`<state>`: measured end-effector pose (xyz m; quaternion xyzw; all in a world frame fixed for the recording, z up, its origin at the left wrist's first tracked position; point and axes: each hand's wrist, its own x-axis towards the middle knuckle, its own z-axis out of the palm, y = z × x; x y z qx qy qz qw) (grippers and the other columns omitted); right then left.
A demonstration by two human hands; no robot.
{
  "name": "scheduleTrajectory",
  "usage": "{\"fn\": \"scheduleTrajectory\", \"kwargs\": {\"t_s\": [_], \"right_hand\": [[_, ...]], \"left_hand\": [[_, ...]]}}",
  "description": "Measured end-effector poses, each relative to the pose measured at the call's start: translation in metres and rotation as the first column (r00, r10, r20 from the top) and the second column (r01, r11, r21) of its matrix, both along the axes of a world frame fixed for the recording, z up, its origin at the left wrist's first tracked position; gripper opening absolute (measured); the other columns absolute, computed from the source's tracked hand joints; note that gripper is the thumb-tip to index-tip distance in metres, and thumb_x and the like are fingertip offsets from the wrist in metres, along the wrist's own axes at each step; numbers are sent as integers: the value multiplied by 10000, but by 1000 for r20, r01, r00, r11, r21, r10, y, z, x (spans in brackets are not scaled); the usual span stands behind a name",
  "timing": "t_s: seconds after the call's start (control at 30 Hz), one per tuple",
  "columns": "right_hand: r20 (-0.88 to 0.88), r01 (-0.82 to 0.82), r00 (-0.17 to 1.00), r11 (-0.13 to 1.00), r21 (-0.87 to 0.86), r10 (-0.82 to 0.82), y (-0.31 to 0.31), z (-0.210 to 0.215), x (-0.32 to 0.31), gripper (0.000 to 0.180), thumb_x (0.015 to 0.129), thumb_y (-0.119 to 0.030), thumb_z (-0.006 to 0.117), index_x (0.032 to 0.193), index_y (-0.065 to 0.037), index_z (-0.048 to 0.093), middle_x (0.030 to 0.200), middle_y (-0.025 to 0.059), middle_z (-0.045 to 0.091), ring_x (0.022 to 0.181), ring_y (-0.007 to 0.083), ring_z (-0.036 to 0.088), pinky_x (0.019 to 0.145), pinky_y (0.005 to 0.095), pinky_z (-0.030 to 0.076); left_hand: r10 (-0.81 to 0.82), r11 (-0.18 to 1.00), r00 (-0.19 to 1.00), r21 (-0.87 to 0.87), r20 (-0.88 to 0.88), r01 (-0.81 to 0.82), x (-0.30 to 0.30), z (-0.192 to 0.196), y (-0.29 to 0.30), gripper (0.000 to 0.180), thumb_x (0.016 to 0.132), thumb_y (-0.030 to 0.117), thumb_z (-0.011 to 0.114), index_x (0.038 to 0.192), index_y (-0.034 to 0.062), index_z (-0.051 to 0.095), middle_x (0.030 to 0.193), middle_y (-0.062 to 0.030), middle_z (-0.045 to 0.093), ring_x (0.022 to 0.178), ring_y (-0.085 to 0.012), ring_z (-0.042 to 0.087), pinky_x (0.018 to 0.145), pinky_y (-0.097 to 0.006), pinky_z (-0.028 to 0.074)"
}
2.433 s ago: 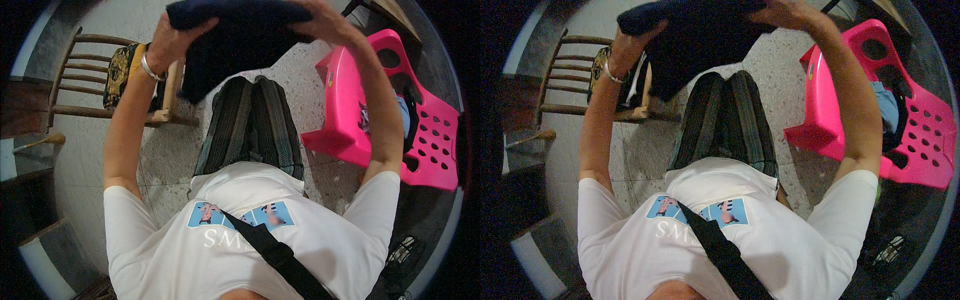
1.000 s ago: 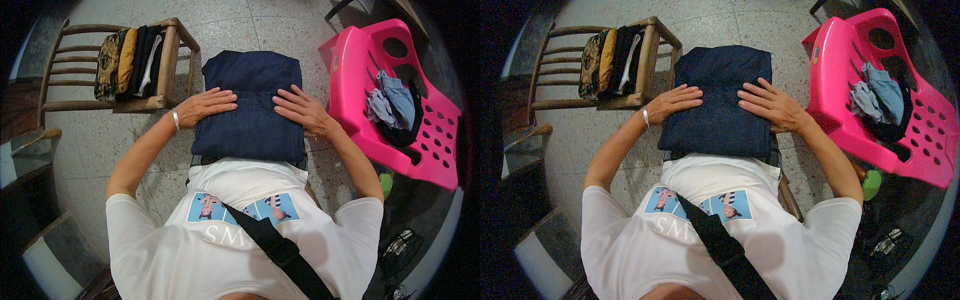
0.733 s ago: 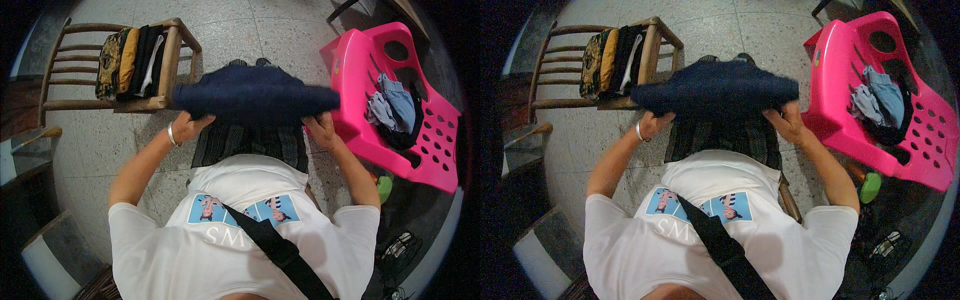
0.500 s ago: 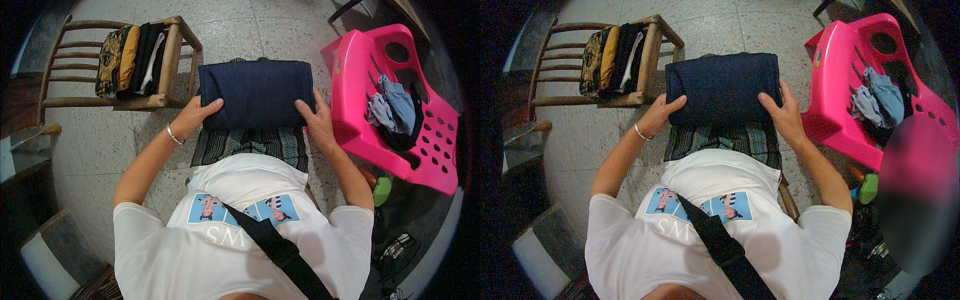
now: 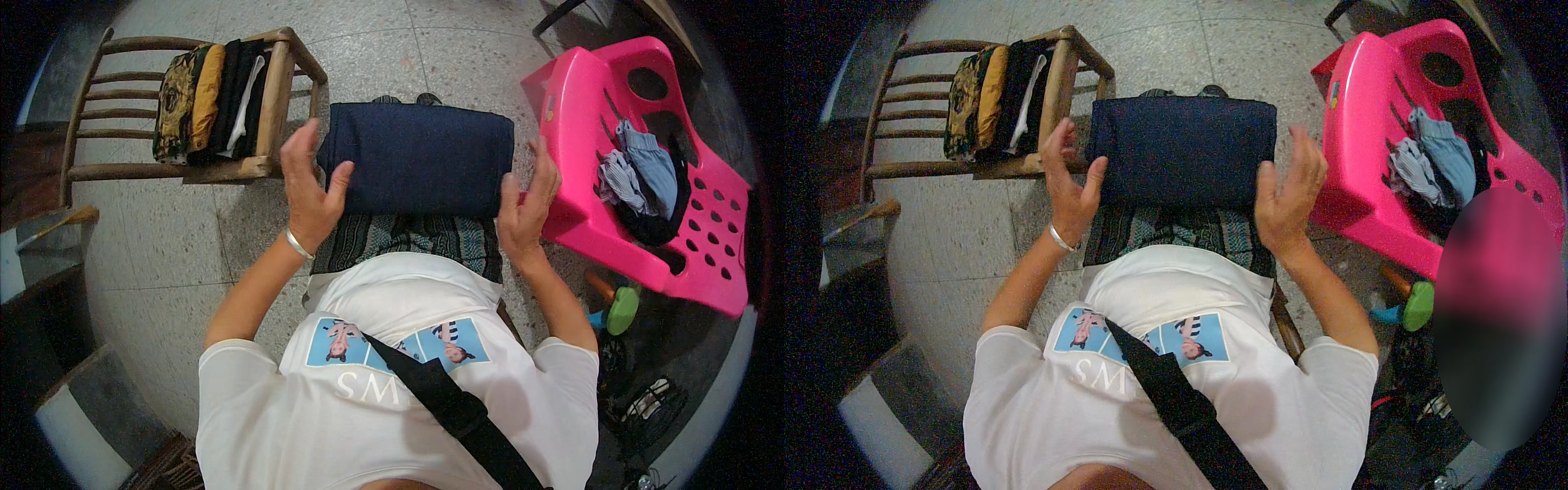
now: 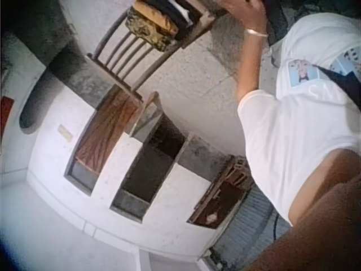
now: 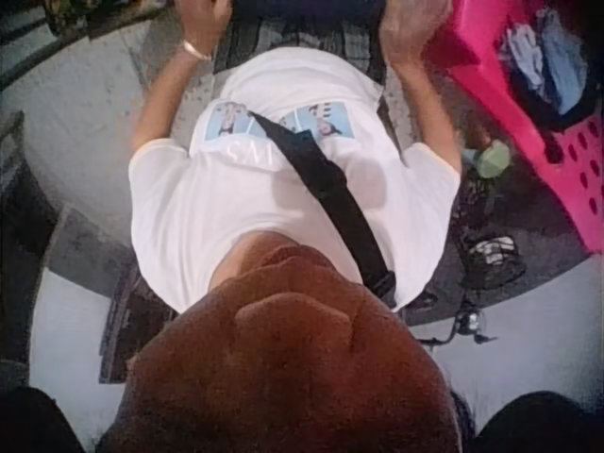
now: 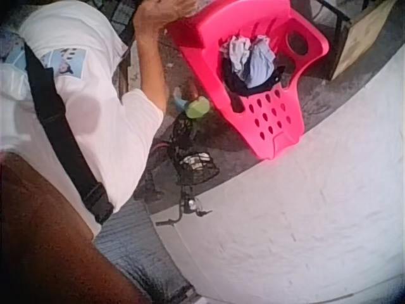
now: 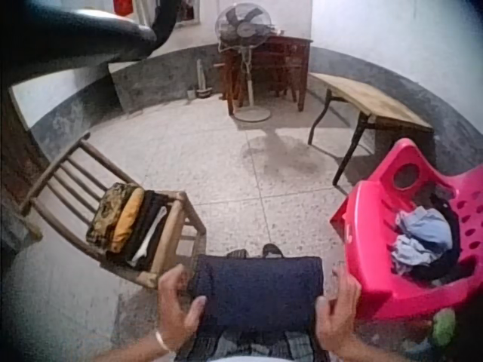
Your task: The person folds a pair of dark blue jeans, a pair of light blue pants, and a black garment. They pick each item from a pink laundry basket, fold it neatly on their lap, and place it on a wooden chair to the left.
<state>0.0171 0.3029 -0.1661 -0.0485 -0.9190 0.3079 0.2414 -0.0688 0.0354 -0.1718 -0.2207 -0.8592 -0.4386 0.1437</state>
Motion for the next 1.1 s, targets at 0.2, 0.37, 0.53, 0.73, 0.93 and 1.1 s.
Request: {"fn": "scheduleTrajectory", "kwargs": {"t_s": [0.2,0.37,0.53,0.73,0.93,1.1], "right_hand": [[238,-361,929,834,416,284,-25,9,-31,548,831,-371,561,1334,-193,433,1448,87,288,1343,321,210,1083,483,140],[138,-59,987,985,-160,81,-1,-40,-35,721,820,-383,611,1358,-2,320,1414,191,302,1295,344,295,1074,403,216],[437,362,850,276,-890,295,5,-32,-20,577,788,-258,690,1236,23,458,1149,114,567,1002,211,561,900,318,428],[371,265,879,339,-903,301,7,-17,-26,428,781,-148,690,1144,-2,518,1062,88,602,917,192,589,847,299,458],[239,105,923,401,-910,302,1,-16,-45,365,780,-110,682,1093,-7,526,1026,84,605,892,172,588,795,281,472],[301,44,880,568,-822,368,-6,-19,-86,316,789,-132,682,1036,-4,531,959,68,608,835,150,580,724,267,473]], "left_hand": [[-399,716,914,-599,68,357,-4,-8,36,604,828,480,530,1364,243,386,1477,-76,232,1372,-307,151,1082,-538,99],[68,956,941,-292,330,33,-20,-45,0,857,766,592,576,1400,93,289,1463,-177,211,1349,-312,206,1079,-474,162],[-458,856,146,479,877,-192,-29,-64,-23,780,809,531,583,1302,-37,373,1259,-162,492,1166,-244,473,1011,-324,351],[-561,665,482,713,673,-221,-34,-47,-13,572,776,240,713,1232,15,451,1167,-117,556,1043,-207,554,900,-344,465],[-767,454,295,807,569,-378,-29,-18,-24,560,749,174,734,1217,22,466,1137,-119,577,1036,-221,565,906,-355,470],[-711,510,309,766,632,-392,-29,-14,-47,487,793,160,683,1221,49,479,1156,-94,573,1050,-212,562,909,-364,476]]}}
